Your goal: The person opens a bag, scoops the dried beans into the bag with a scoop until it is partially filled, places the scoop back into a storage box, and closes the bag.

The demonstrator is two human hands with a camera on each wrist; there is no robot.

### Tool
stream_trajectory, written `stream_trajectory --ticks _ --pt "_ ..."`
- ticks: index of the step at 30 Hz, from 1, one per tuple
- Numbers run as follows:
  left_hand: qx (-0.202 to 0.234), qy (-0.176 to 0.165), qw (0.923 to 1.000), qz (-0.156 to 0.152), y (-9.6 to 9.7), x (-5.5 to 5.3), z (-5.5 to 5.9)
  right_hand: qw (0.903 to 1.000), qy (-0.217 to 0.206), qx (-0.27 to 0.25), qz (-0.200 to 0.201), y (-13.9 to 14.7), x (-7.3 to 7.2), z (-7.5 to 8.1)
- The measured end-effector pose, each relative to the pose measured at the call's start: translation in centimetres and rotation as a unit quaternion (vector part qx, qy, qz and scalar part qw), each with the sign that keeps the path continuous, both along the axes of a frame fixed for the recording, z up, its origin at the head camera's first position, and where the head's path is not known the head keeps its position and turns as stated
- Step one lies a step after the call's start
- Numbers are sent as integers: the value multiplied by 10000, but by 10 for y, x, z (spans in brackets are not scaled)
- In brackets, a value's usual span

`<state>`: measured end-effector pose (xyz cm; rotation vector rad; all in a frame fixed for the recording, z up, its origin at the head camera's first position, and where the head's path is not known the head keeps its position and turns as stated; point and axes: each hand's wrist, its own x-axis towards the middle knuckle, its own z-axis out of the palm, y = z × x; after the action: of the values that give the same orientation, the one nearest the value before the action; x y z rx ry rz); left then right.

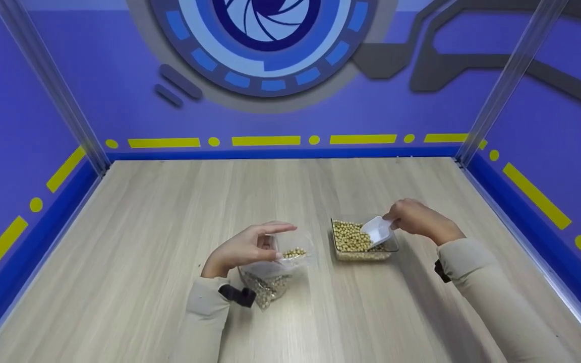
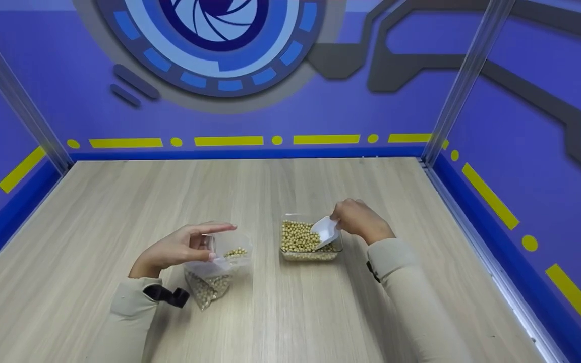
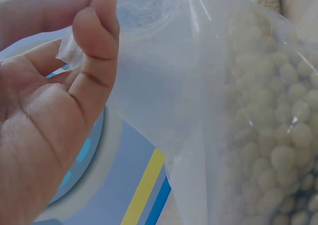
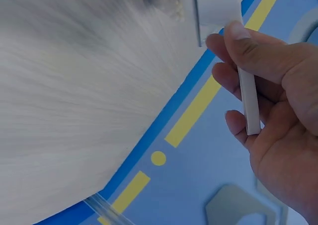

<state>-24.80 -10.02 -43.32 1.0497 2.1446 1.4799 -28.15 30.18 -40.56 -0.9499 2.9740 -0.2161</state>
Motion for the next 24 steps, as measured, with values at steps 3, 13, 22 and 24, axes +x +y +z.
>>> stream_trajectory --ticks 3,13,22,24 --pt "23 -72 10000 -15 0 -1 0 9999 40 -100 76 2 0 -4" --pt "135 -75 9998 -85 -1 -1 -1 9984 374 -386 168 -2 0 -16" --pt "19 -132 9999 -15 0 -1 -1 9978 118 -646 12 -5 0 -21" --pt "5 -136 9999 -7 0 0 -1 9972 8 -743 -48 -6 1 -22"
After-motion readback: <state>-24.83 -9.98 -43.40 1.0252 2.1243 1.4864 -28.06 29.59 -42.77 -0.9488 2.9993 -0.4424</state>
